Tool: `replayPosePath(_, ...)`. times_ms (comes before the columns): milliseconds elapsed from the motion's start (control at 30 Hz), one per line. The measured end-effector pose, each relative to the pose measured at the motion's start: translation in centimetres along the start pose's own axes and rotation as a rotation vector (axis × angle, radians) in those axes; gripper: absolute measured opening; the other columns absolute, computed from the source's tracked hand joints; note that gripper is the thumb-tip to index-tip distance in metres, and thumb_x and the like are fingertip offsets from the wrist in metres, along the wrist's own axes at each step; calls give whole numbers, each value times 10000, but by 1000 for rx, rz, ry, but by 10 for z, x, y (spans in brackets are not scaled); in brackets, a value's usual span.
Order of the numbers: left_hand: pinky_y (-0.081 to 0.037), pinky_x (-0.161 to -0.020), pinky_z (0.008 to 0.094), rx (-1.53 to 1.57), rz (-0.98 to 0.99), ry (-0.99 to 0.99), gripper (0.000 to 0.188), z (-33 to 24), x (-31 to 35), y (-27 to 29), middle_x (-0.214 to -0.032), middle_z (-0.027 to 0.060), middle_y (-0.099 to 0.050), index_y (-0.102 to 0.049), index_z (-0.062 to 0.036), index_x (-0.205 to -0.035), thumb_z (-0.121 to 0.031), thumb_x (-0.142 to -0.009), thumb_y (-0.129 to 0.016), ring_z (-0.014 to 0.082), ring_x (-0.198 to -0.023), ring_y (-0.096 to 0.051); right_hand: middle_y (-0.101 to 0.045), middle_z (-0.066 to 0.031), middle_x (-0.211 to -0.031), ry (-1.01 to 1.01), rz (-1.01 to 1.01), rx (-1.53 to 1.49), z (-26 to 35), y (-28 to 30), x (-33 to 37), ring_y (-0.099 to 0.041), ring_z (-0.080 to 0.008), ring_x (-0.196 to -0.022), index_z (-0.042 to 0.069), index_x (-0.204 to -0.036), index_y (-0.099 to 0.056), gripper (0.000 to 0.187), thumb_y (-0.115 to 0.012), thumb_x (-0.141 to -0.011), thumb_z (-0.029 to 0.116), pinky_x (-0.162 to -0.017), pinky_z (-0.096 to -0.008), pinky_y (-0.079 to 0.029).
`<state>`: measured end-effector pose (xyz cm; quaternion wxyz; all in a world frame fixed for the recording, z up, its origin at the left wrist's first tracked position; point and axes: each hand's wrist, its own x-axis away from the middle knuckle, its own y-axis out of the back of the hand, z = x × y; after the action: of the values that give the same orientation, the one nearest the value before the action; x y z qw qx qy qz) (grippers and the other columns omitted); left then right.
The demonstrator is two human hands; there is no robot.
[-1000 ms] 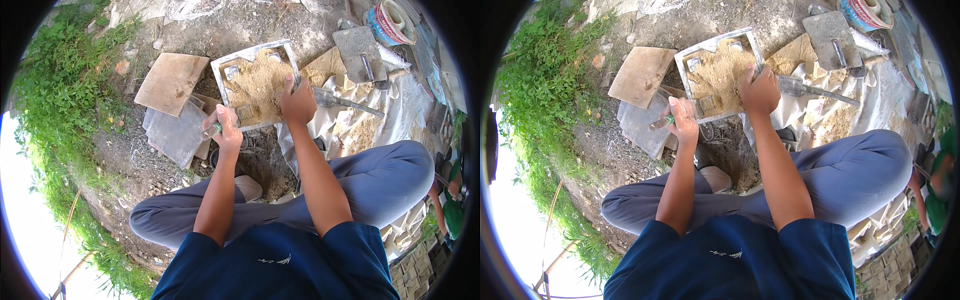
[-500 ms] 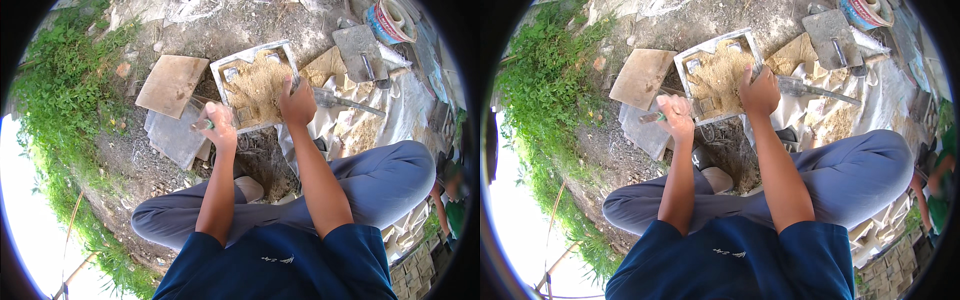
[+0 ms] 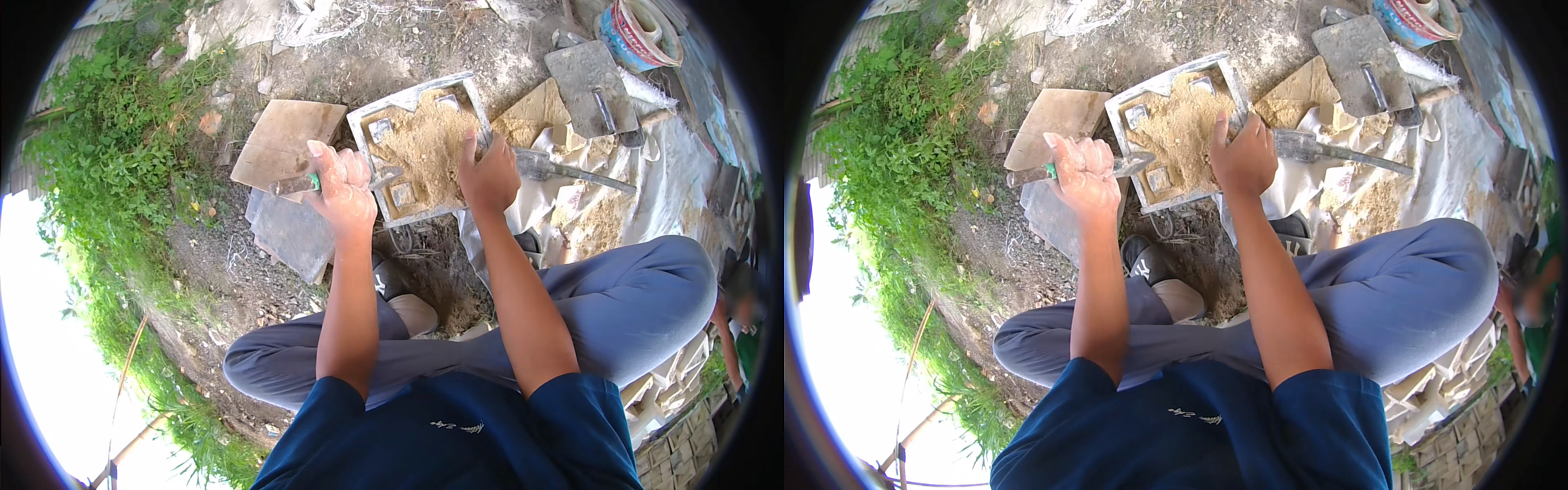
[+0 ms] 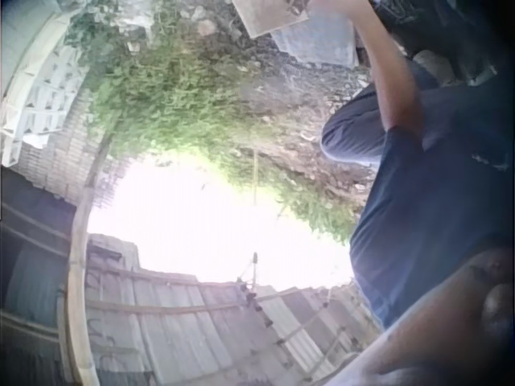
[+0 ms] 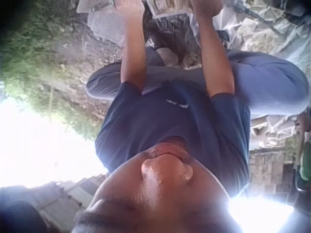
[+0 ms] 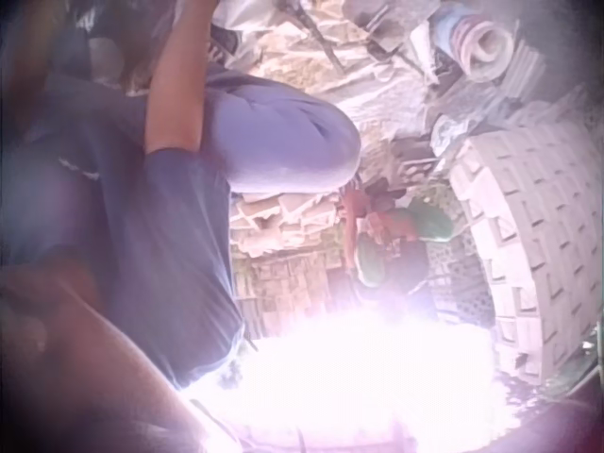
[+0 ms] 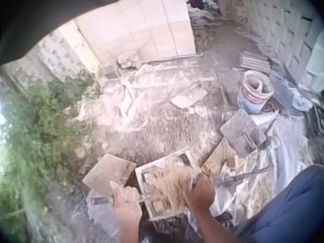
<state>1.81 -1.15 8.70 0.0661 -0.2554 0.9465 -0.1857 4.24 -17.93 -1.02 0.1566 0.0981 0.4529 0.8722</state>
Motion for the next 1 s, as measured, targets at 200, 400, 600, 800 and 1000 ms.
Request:
replayPosePath(200, -173, -473, 316, 7, 195, -102, 517, 15, 13, -5, -527, -45, -211, -282, -167, -632, -348, -1076, -472, 100, -462, -171, -697, -178, -1081, 41, -43, -14, -3, -3, 0, -642, -357, -1039, -14, -1141, -615, 533, -582, -952, 483, -845, -474, -526)
replayPosePath(400, -186, -474, 310, 85, 223, -29, 491, 27, 6, 2, -534, -32, -285, -322, -130, -641, -278, -1066, -517, 97, -454, -245, -701, -184, -1055, 53, -83, 11, -5, -1, -3, -641, -359, -1026, -15, -1121, -613, 517, -592, -947, 472, -846, -474, -522)
replayPosePath(600, -180, -448, 299, -134, 147, -70, 518, 43, 3, 0, -504, -43, -290, -324, -131, -615, -271, -1064, -541, 80, -439, -218, -698, -184, -1018, 89, -121, -9, -7, -6, 2, -642, -363, -1000, -9, -1080, -610, 487, -593, -950, 459, -818, -487, -524)
replayPosePath(800, -180, -450, 299, -59, 162, 1, 523, 46, 3, 0, -505, -44, -288, -328, -131, -614, -294, -1074, -517, 70, -447, -237, -698, -181, -1022, 54, -35, -12, 1, -4, -5, -644, -364, -1012, -6, -1096, -614, 498, -590, -951, 470, -830, -485, -524)
replayPosePath(1000, -166, -434, 292, 83, 290, -87, 506, 45, 0, 5, -504, -41, -308, -337, -130, -610, -237, -1061, -539, 70, -439, -226, -694, -187, -1051, 66, -47, -17, -2, -3, 2, -647, -365, -1011, -14, -1103, -617, 509, -588, -951, 472, -827, -487, -526)
